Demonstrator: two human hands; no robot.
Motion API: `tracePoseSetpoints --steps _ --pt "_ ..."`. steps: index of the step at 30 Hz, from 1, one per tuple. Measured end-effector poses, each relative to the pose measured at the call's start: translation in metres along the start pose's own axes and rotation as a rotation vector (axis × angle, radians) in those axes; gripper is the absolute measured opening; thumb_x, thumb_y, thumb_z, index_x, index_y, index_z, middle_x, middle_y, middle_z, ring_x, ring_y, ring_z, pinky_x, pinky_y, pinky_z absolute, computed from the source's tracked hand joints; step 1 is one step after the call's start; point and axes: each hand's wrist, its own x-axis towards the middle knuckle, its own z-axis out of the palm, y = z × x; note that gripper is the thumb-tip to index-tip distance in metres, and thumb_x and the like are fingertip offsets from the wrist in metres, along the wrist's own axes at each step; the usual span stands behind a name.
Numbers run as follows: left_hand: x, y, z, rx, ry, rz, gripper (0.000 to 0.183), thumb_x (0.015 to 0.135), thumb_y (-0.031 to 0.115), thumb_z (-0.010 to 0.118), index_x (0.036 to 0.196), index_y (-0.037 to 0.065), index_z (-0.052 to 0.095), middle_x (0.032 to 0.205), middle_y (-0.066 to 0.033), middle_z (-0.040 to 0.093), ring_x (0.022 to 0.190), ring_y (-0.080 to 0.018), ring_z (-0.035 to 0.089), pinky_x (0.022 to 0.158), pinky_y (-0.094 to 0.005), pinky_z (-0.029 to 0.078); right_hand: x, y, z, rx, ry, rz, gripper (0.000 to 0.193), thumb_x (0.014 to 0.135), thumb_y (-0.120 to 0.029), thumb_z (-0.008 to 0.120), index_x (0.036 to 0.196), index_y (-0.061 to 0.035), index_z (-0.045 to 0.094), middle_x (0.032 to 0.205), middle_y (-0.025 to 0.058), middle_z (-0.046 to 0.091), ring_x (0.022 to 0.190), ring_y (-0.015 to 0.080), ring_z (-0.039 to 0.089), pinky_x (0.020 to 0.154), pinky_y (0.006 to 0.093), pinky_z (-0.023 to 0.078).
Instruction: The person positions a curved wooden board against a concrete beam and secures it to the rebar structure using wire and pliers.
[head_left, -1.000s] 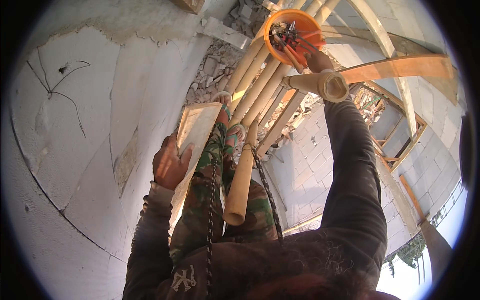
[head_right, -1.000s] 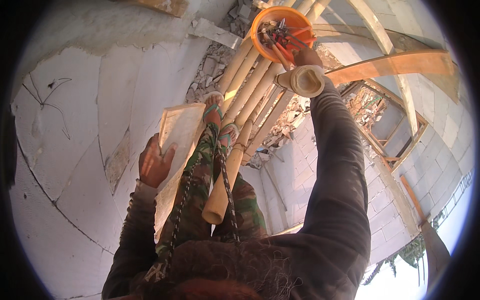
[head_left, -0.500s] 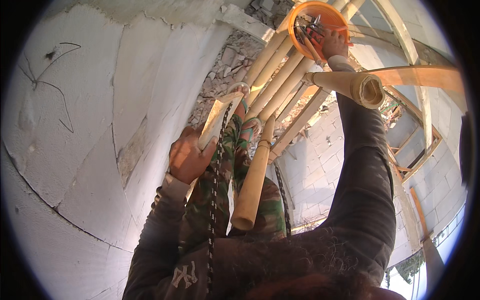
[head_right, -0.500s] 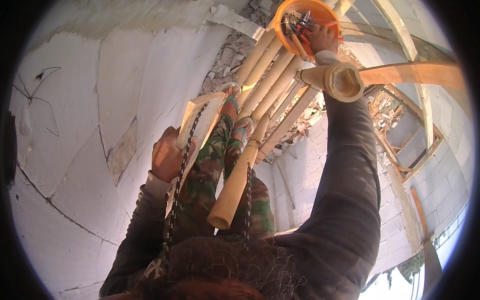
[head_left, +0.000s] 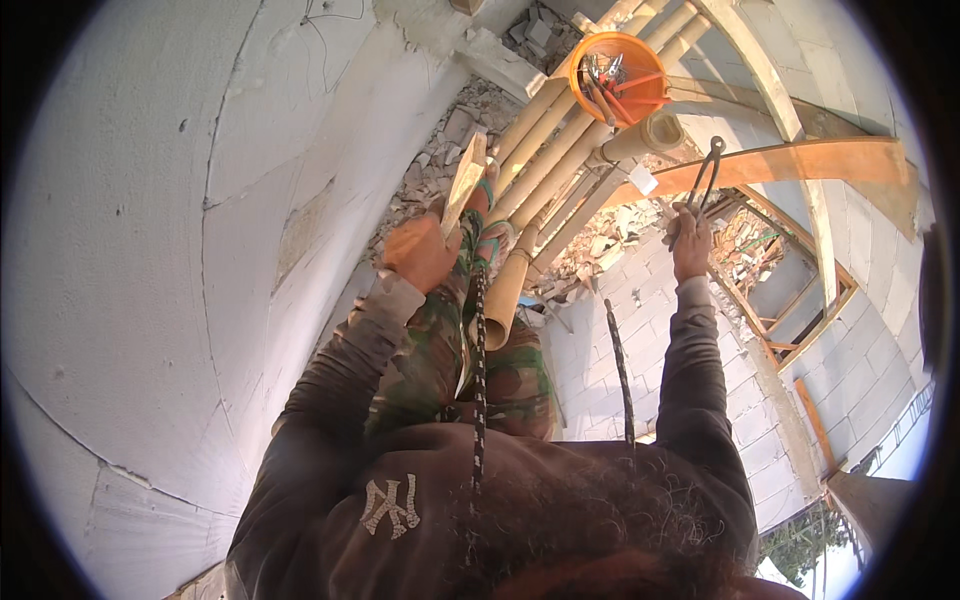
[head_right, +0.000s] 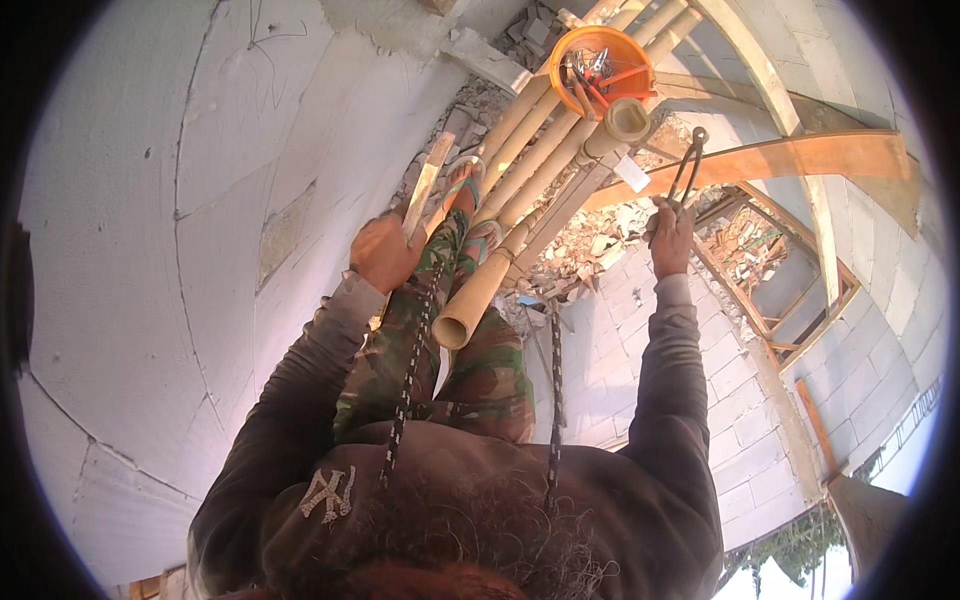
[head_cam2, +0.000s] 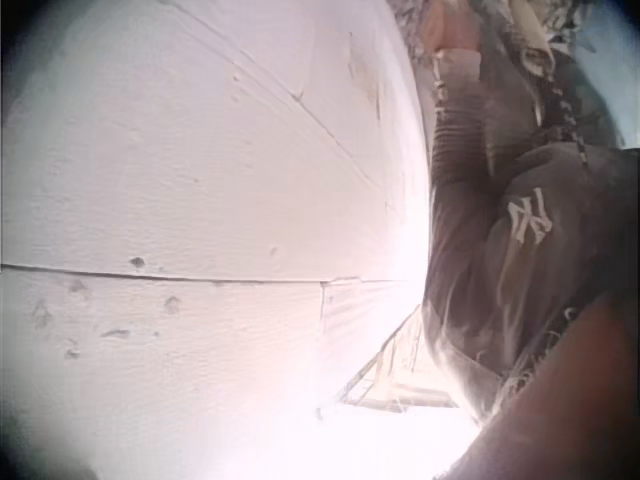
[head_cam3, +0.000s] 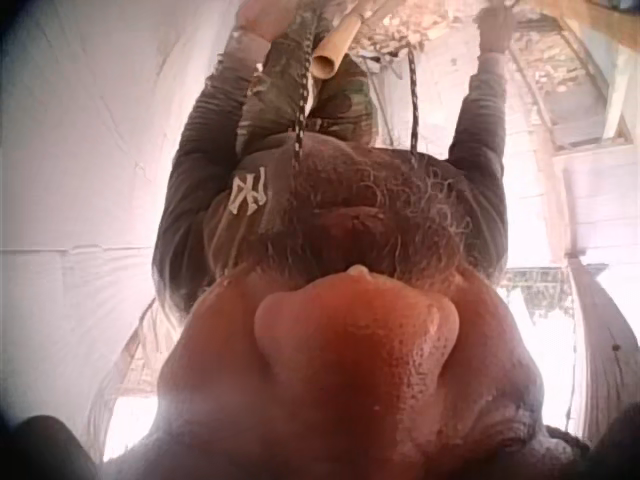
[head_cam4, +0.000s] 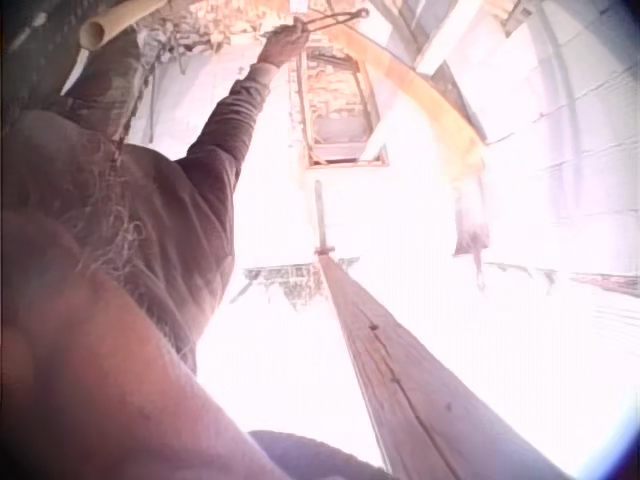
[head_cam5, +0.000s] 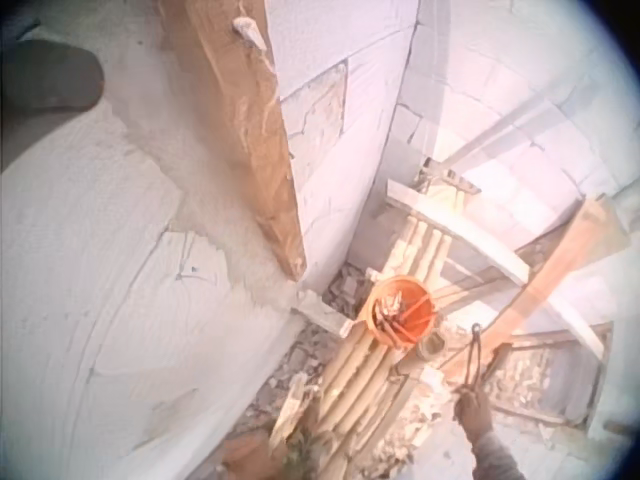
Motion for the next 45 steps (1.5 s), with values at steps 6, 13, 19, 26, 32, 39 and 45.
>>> tracePoseSetpoints --steps 6,13,19,26,32,39,45 --pt "-0.048 0.059 -0.070 -0.105 0.243 0.156 0.070 0.096 0.032 0.070 0.159 0.010 0.050 0.125 -0.0232 0.072 0.109 -0.0439 0.070 0.095 -0.0515 0.057 -0.209 -0.110 -0.014 0.250 -0.081 0.086 0.049 0.112 -0.025 0.055 0.154 0.0004 0.057 0.085 0.0030 0.069 0.073 0.0084 0.055 0.067 0.0266 0.046" --pt "-0.109 0.138 -0.170 -0.189 0.339 0.243 0.092 0.091 0.023 0.081 0.169 0.010 0.035 0.142 -0.0199 0.061 0.125 -0.0418 0.061 0.104 -0.0497 0.055 -0.321 -0.236 -0.018 -0.206 -0.264 -0.316 0.061 0.109 -0.007 0.052 0.168 -0.0083 0.038 0.096 0.0131 0.078 0.091 0.0280 0.074 0.088 0.0396 0.055" --pt "-0.139 0.192 -0.217 -0.209 0.502 0.445 0.100 0.086 0.014 0.083 0.171 0.012 0.029 0.157 -0.0189 0.048 0.132 -0.0441 0.054 0.108 -0.0496 0.053 -0.399 -0.291 -0.036 -0.166 -0.189 -0.457 0.067 0.106 -0.002 0.054 0.169 -0.0130 0.037 0.137 0.0293 0.066 0.124 0.0437 0.066 0.104 0.0452 0.052" --pt "-0.162 0.232 -0.236 -0.232 0.604 0.624 0.110 0.080 0.003 0.082 0.172 0.010 0.024 0.168 -0.0196 0.035 0.148 -0.0448 0.040 0.119 -0.0598 0.040 -0.450 -0.299 -0.062 -0.347 0.083 -0.570 0.058 0.105 -0.008 0.060 0.162 -0.0102 0.050 0.158 0.0455 0.039 0.149 0.0616 0.037 0.122 0.0540 0.039" --pt "-0.170 0.256 -0.225 -0.199 0.542 0.708 0.110 0.083 -0.001 0.074 0.175 0.016 0.016 0.179 -0.0197 0.015 0.162 -0.0511 0.017 0.121 -0.0783 0.026 -0.465 -0.286 -0.072 -0.355 0.121 -0.507 0.051 0.106 -0.017 0.062 0.156 -0.0103 0.057 0.159 0.0496 0.034 0.154 0.0661 0.026 0.126 0.0571 0.032" --pt "-0.172 0.263 -0.189 -0.123 0.462 0.752 0.107 0.086 -0.004 0.066 0.176 0.019 0.012 0.180 -0.0206 0.009 0.162 -0.0569 0.011 0.117 -0.0859 0.023 -0.477 -0.288 -0.098 -0.537 -0.077 -0.402 0.048 0.106 -0.019 0.060 0.154 -0.0149 0.061 0.158 0.0252 0.056 0.157 0.0531 0.034 0.130 0.0529 0.026" --pt "-0.172 0.268 -0.204 -0.215 0.298 0.723 0.103 0.089 -0.004 0.068 0.175 0.015 0.015 0.178 -0.0221 0.020 0.162 -0.0528 0.019 0.123 -0.0751 0.029 -0.488 -0.304 -0.123 -0.190 -0.218 -0.268 0.056 0.103 -0.015 0.057 0.159 -0.0118 0.056 0.147 0.0232 0.063 0.131 0.0368 0.064 0.113 0.0432 0.049"
